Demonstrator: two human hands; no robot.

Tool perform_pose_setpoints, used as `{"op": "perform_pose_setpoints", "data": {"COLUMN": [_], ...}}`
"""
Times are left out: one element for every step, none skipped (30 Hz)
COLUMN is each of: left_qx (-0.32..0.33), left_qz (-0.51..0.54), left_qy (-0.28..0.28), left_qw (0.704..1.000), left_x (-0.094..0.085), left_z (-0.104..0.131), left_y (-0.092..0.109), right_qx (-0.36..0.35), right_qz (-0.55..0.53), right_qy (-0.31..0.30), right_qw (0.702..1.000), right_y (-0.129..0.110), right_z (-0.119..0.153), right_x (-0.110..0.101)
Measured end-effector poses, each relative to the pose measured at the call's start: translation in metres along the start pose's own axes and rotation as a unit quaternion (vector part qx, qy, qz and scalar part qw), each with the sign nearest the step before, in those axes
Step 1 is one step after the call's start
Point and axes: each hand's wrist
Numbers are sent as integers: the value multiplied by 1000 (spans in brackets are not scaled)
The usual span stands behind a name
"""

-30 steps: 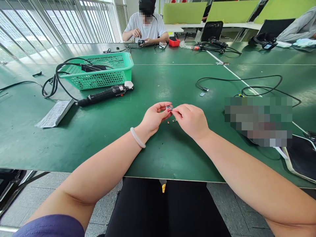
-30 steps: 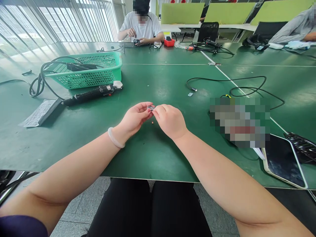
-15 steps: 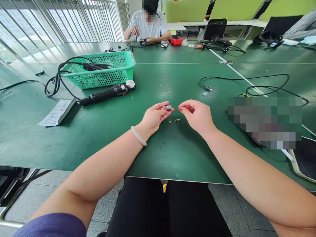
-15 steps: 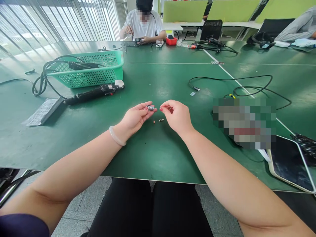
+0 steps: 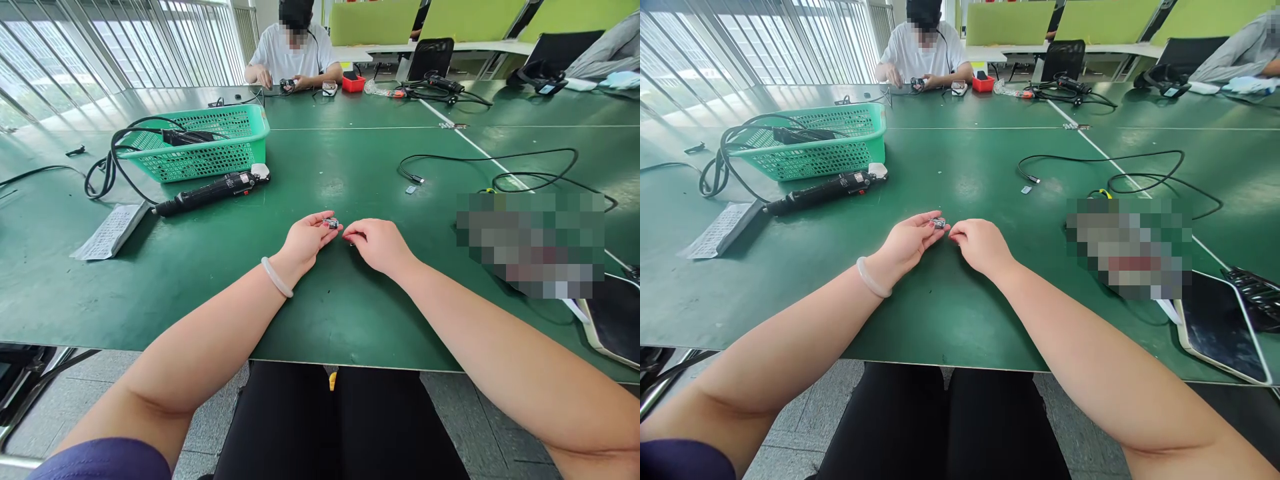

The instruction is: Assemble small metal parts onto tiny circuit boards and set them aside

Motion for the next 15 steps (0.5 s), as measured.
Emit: {"op": "perform_pose_setpoints", "data": {"left_qx": [-4,-11,-19,-28,-37,-43,-48,-50,-51,-50,-50,-50,-49,-49,-50], "left_qz": [-5,-11,-16,-21,-24,-25,-26,-27,-27,-27,-27,-27,-27,-27,-27], "left_qy": [-6,-15,-26,-38,-48,-57,-63,-68,-69,-68,-66,-65,-63,-63,-63], "left_qw": [1000,1000,999,999,998,997,997,996,996,996,996,996,996,996,996], "left_x": [0,0,0,1,1,2,2,2,3,3,3,3,4,4,4], "left_z": [0,1,1,2,3,3,4,4,4,5,5,5,5,5,5], "left_y": [0,-1,-2,-2,-3,-3,-3,-4,-4,-4,-4,-3,-3,-3,-3], "right_qx": [19,34,43,44,41,36,29,21,13,3,-7,-18,-29,-39,-47], "right_qz": [-17,-33,-43,-48,-49,-48,-43,-36,-28,-18,-8,2,11,18,25], "right_qy": [23,46,69,84,94,98,96,94,91,87,85,84,82,81,79], "right_qw": [999,998,996,994,993,993,994,995,995,996,996,996,996,996,995], "right_y": [1,2,2,3,4,4,4,4,4,4,4,4,4,4,5], "right_z": [1,1,2,2,2,2,2,2,2,1,1,1,1,1,1], "right_x": [-3,-5,-8,-10,-11,-12,-13,-13,-12,-12,-11,-10,-10,-10,-9]}}
Point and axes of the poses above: each hand's wrist, its own z-axis away from the middle knuckle, its own x-axis out of the palm, y = z × x, and after that the axes turned 11 degrees about z, right-handed
